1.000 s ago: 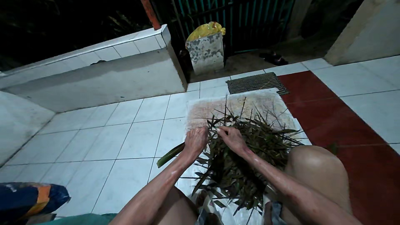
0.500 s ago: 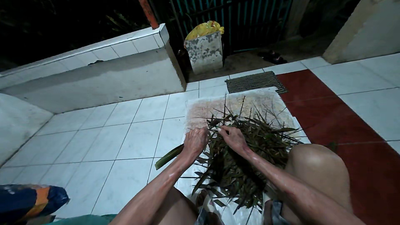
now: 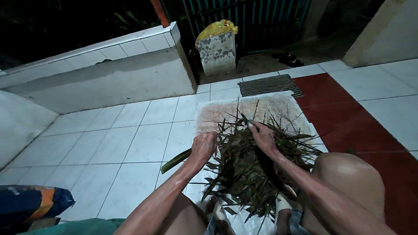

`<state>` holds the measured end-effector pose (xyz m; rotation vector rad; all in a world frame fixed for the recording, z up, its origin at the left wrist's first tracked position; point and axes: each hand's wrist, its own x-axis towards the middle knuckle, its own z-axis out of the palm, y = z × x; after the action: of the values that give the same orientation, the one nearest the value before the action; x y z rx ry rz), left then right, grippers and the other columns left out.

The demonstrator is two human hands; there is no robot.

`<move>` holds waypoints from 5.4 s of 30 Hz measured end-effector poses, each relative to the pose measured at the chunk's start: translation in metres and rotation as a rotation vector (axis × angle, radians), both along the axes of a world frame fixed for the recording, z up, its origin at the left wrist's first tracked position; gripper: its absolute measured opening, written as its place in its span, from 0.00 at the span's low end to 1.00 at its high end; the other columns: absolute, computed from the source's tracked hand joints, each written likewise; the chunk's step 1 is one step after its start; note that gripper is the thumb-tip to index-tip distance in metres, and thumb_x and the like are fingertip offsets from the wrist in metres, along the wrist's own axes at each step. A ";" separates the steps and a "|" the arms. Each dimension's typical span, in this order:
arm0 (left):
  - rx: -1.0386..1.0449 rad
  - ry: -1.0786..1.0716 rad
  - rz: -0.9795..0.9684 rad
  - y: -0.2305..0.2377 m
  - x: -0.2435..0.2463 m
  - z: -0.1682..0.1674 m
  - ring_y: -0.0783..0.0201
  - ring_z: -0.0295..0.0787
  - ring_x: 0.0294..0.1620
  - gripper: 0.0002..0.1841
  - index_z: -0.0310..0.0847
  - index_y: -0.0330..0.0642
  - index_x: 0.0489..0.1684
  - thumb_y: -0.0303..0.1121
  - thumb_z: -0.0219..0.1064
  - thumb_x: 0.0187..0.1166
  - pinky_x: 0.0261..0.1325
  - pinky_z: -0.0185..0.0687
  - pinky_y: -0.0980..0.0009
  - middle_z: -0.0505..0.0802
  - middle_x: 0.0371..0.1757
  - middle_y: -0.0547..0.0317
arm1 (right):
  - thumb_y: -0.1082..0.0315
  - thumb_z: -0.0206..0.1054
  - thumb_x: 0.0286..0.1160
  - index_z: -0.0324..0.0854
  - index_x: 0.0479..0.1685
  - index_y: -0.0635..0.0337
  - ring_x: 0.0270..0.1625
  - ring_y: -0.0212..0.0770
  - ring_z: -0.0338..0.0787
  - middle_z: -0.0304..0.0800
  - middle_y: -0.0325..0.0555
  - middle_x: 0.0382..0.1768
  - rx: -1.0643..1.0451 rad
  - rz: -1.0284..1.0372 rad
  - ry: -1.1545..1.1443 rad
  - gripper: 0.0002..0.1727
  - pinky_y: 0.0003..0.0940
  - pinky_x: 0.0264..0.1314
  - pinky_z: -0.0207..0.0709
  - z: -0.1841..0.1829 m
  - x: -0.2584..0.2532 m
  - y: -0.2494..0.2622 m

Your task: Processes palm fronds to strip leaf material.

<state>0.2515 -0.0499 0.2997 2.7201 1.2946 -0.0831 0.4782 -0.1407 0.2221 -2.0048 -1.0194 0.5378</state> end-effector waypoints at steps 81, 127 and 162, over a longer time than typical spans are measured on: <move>0.252 -0.017 -0.144 -0.001 -0.001 -0.004 0.42 0.93 0.40 0.15 0.89 0.47 0.57 0.35 0.54 0.89 0.37 0.86 0.47 0.93 0.43 0.45 | 0.47 0.55 0.90 0.87 0.69 0.47 0.59 0.47 0.91 0.94 0.48 0.55 -0.048 0.324 0.051 0.23 0.55 0.68 0.79 0.023 -0.024 0.003; -0.163 -0.250 -0.098 0.034 -0.004 -0.018 0.47 0.93 0.47 0.17 0.90 0.40 0.53 0.40 0.55 0.90 0.57 0.85 0.45 0.94 0.42 0.46 | 0.49 0.54 0.91 0.86 0.67 0.53 0.41 0.35 0.88 0.92 0.43 0.44 0.133 0.453 0.185 0.23 0.37 0.51 0.83 0.025 -0.049 0.002; -0.042 -0.035 -0.001 -0.002 0.012 -0.001 0.45 0.92 0.55 0.17 0.88 0.42 0.50 0.40 0.52 0.91 0.57 0.85 0.46 0.94 0.45 0.46 | 0.45 0.53 0.90 0.89 0.67 0.43 0.57 0.45 0.91 0.95 0.44 0.52 -0.014 0.252 0.079 0.24 0.54 0.64 0.81 0.019 -0.057 0.008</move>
<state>0.2638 -0.0519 0.2983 2.6752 1.2673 -0.0623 0.4213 -0.1322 0.2413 -1.8622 -1.2302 0.7540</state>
